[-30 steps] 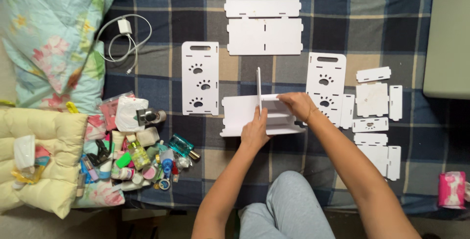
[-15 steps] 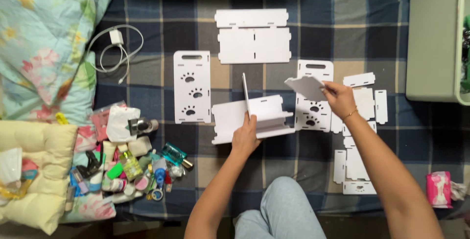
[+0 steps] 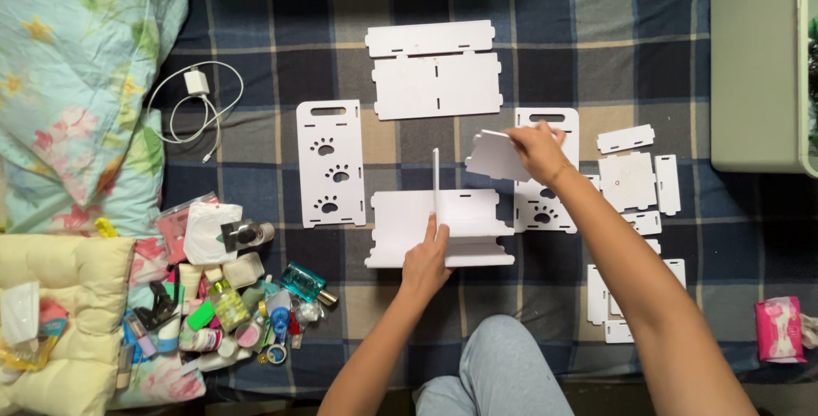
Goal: The person disassembles a white plastic storage unit on a bed, removing drawers and separating interlocking panels into flat pieces. The person handles the components by hand and lays them out on the bed surface.
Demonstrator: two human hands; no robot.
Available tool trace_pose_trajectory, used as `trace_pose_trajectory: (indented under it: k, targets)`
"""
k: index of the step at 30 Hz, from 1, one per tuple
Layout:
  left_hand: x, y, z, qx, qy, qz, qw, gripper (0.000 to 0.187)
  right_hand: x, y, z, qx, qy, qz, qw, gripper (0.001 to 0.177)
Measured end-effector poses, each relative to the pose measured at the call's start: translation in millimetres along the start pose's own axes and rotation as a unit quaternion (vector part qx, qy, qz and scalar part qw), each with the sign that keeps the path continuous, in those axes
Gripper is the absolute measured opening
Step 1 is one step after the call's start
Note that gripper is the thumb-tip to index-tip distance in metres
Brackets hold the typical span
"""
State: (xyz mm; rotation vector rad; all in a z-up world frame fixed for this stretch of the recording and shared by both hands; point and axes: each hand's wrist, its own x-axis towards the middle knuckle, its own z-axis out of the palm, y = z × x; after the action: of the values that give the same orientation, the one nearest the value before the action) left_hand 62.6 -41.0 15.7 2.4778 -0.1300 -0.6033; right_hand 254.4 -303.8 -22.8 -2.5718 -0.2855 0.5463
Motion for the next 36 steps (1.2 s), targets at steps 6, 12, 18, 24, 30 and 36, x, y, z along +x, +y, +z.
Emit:
trace_pose_trajectory:
  k: [6, 12, 18, 24, 30, 36]
  targets:
    - [-2.6, -3.5, 2.4, 0.004, 0.000, 0.003, 1.000, 0.078, 60.9, 0.5, 34.0, -0.035, -0.020, -0.042, 0.998, 0.029]
    - [3.5, -3.5, 4.3, 0.004, -0.013, -0.014, 1.000, 0.074, 86.6, -1.2, 62.2, -0.017, -0.014, -0.013, 1.000, 0.028]
    - [4.6, -1.8, 2.5, 0.011, -0.012, -0.013, 1.000, 0.072, 86.0, 11.0, 72.9, 0.003, 0.024, -0.024, 0.999, 0.029]
    - [5.1, 0.2, 0.1, 0.006, -0.032, -0.027, 0.999, 0.072, 72.9, 16.6, 77.8, -0.012, 0.043, -0.049, 0.998, 0.040]
    - [5.3, 0.8, -0.9, 0.017, -0.018, -0.018, 1.000, 0.074, 40.5, -13.6, 80.2, -0.111, -0.094, 0.020, 0.989, 0.092]
    - [2.0, 0.9, 1.4, 0.003, -0.010, -0.021, 1.000, 0.074, 17.4, -19.5, 89.5, -0.149, -0.109, 0.004, 0.983, 0.108]
